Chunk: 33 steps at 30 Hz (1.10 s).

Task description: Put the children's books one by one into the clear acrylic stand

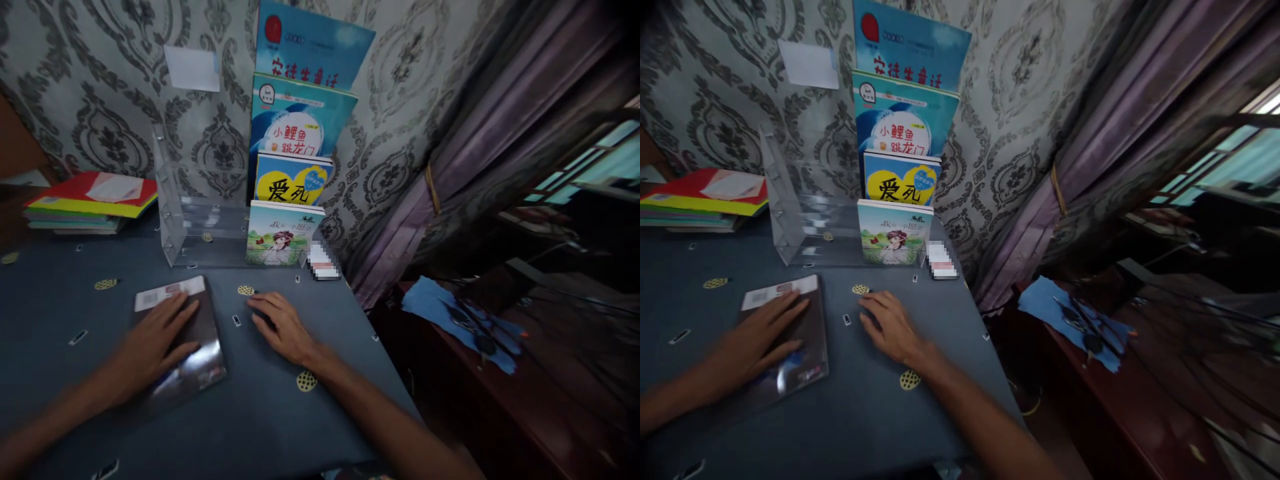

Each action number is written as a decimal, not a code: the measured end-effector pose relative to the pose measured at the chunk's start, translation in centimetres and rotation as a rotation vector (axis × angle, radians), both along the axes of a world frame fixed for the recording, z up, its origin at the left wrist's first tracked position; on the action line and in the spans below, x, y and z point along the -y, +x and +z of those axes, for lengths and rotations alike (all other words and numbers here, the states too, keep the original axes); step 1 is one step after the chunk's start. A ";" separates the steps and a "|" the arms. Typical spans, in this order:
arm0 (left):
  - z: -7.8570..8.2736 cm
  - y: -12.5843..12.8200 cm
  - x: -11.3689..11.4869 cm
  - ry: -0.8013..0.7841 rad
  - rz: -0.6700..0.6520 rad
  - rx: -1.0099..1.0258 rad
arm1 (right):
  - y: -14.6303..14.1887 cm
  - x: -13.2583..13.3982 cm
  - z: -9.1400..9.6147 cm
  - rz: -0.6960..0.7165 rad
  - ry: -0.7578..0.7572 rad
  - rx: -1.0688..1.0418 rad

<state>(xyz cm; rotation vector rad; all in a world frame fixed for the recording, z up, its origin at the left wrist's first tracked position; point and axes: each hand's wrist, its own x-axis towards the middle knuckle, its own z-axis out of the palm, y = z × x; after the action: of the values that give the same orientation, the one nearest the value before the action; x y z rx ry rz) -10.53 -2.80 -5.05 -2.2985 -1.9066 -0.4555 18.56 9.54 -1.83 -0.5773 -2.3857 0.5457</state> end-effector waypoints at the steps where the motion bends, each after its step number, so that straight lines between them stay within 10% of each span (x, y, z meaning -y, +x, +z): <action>1: 0.2 1.5 -0.1 0.017 -0.088 0.000 | -0.1 0.2 0.1 0.016 -0.002 -0.006; 6: 2.4 9.3 -1.7 -0.015 -0.414 0.090 | -0.2 1.1 0.7 0.134 -0.052 -0.019; 11: 3.7 13.0 -3.5 -0.021 -0.449 0.210 | 0.5 0.6 1.2 0.109 -0.137 0.101; 24: 2.1 8.6 -5.5 -0.062 -0.173 0.152 | 0.2 0.2 0.2 -0.054 -0.039 0.273; 33: 2.4 8.0 -6.1 -0.098 -0.083 0.109 | -0.8 -3.2 -0.1 0.082 -0.023 0.277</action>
<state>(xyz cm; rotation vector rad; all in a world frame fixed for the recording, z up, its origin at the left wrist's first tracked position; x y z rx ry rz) -2.57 3.30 -2.65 -2.4705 -1.9284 -0.5182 17.80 12.74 -1.95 -0.6005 -2.6777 0.5595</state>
